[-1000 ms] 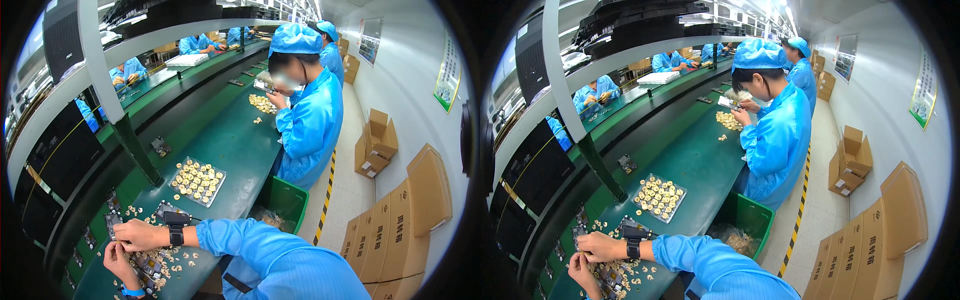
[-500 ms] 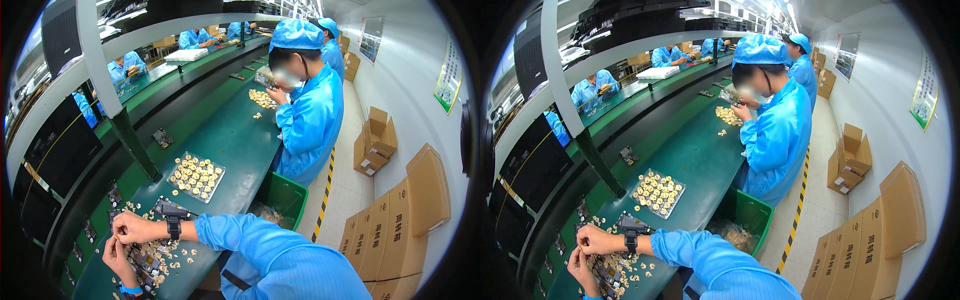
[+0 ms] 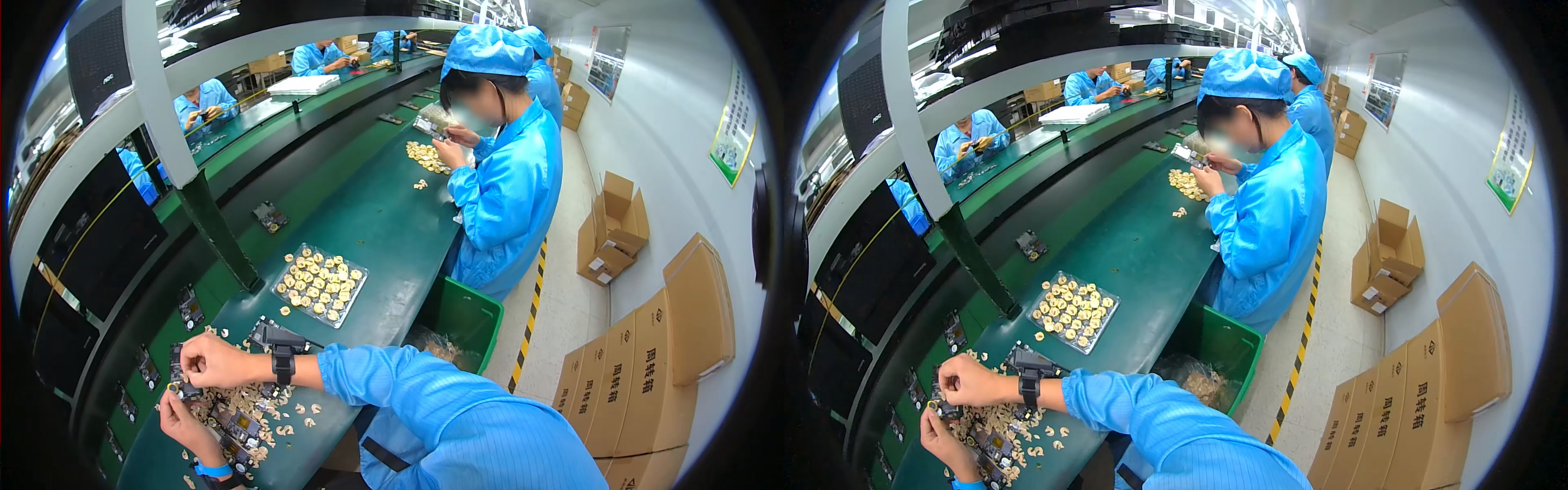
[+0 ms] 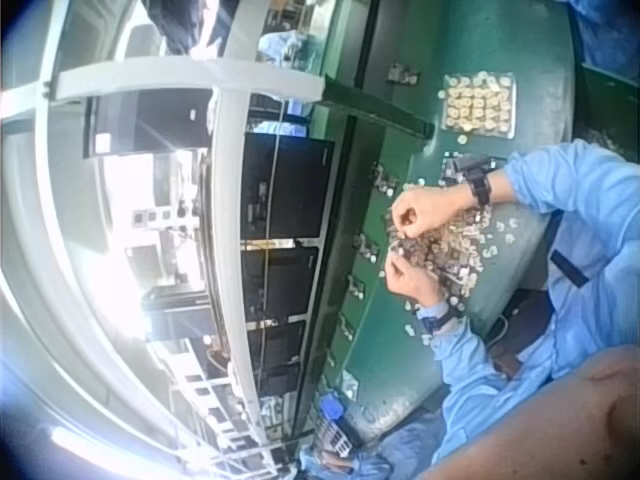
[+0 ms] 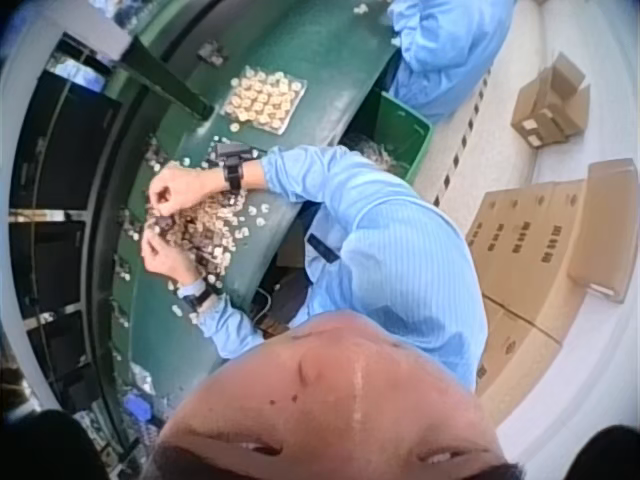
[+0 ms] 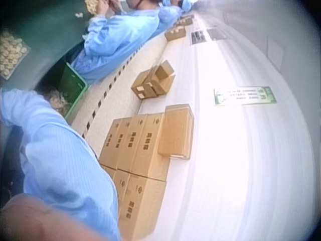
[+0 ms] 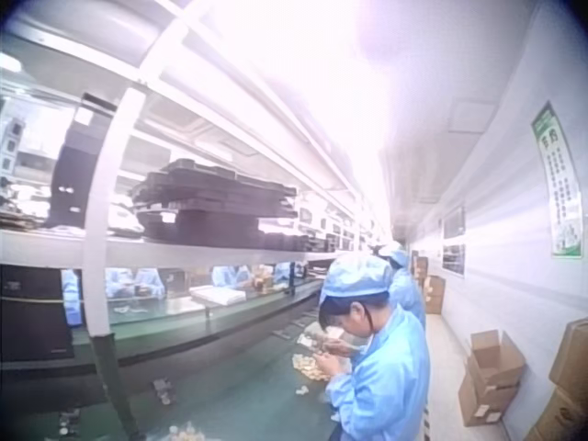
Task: Assembling electronic components and applying tape to circuit boards on a factory production line.
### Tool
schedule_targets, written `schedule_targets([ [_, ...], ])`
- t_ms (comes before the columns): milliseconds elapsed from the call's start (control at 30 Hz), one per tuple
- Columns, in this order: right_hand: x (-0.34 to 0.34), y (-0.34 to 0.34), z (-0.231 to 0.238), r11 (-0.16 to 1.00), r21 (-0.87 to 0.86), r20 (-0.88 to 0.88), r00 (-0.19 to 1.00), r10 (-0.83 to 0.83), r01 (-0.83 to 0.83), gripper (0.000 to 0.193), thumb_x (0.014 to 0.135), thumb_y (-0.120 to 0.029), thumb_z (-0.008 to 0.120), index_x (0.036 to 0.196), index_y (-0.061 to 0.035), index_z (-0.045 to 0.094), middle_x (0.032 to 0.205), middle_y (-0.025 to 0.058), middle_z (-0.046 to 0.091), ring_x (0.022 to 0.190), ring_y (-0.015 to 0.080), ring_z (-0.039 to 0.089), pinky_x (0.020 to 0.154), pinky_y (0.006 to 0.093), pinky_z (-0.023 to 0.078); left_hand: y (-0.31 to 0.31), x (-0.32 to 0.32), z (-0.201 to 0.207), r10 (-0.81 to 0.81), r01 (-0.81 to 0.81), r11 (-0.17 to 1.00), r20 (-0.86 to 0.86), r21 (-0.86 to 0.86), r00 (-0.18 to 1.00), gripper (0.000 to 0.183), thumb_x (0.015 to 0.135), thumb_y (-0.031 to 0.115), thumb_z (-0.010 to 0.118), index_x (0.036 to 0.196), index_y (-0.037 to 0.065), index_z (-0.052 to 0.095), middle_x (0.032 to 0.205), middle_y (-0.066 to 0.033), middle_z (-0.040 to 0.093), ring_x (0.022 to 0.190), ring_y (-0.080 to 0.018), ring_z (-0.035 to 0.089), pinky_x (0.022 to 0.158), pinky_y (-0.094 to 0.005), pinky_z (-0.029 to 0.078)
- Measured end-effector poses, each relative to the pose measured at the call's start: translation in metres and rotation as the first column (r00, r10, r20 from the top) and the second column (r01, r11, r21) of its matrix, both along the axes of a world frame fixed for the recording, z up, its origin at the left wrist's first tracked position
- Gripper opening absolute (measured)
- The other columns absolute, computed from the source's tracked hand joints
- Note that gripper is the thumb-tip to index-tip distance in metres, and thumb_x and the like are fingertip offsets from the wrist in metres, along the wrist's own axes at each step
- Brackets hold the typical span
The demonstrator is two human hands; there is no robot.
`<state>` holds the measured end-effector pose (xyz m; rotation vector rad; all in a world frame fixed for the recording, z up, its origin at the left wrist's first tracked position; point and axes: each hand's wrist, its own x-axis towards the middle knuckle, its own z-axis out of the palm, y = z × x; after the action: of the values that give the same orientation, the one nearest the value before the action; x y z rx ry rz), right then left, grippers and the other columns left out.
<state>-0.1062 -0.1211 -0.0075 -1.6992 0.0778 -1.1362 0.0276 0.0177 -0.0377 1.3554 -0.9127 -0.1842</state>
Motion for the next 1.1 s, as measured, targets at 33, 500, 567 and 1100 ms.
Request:
schedule_targets([
  [33, -0.003, -0.004, 0.002, 1.000, 0.002, -0.001, 1.000, 0.001, -0.001, 0.013, 0.077, -0.008, 0.074, 0.075, 0.0027, 0.068, 0.069, 0.0115, 0.066, 0.062, 0.0168, 0.063, 0.057, 0.0307, 0.049, -0.001, 0.000, 0.005, 0.057, -0.057, 0.998, -0.038, -0.022, 0.998, 0.027, 0.110, 0.017, 0.054, 0.110, -0.006, 0.068, 0.088, -0.0036, 0.067, 0.068, -0.0072, 0.057, 0.059, -0.0223, 0.046],
  [500, -0.015, 0.006, 0.007, 0.948, -0.317, -0.097, 0.994, -0.042, 0.010, 0.026, 0.085, -0.024, 0.079, 0.092, 0.0001, 0.070, 0.084, 0.0111, 0.066, 0.082, 0.0299, 0.067, 0.072, 0.0402, 0.053, 0.003, -0.010, 0.004, -0.092, 0.089, 0.994, 0.051, 0.067, 0.994, 0.027, 0.110, 0.014, 0.052, 0.112, -0.008, 0.066, 0.095, -0.0055, 0.069, 0.079, -0.0081, 0.062, 0.067, -0.0236, 0.051],
  [567, -0.015, 0.005, 0.004, 0.946, -0.324, -0.149, 0.988, -0.029, -0.022, 0.025, 0.087, -0.022, 0.077, 0.094, 0.0003, 0.070, 0.091, 0.0112, 0.066, 0.092, 0.0320, 0.065, 0.080, 0.0418, 0.052, 0.002, -0.012, 0.005, -0.086, 0.083, 0.995, 0.050, 0.059, 0.995, 0.028, 0.110, 0.015, 0.052, 0.113, -0.009, 0.067, 0.096, -0.0056, 0.069, 0.080, -0.0085, 0.063, 0.068, -0.0230, 0.051],
  [1100, -0.012, -0.002, -0.007, 0.763, -0.623, -0.001, 0.976, -0.219, 0.171, 0.009, 0.086, -0.011, 0.070, 0.083, -0.0032, 0.065, 0.084, 0.0089, 0.060, 0.075, 0.0298, 0.067, 0.060, 0.0403, 0.053, -0.002, -0.016, 0.007, -0.114, 0.115, 0.989, -0.017, 0.087, 0.993, 0.026, 0.109, 0.015, 0.055, 0.101, -0.006, 0.068, 0.090, -0.0050, 0.068, 0.072, -0.0090, 0.060, 0.062, -0.0240, 0.048],
])
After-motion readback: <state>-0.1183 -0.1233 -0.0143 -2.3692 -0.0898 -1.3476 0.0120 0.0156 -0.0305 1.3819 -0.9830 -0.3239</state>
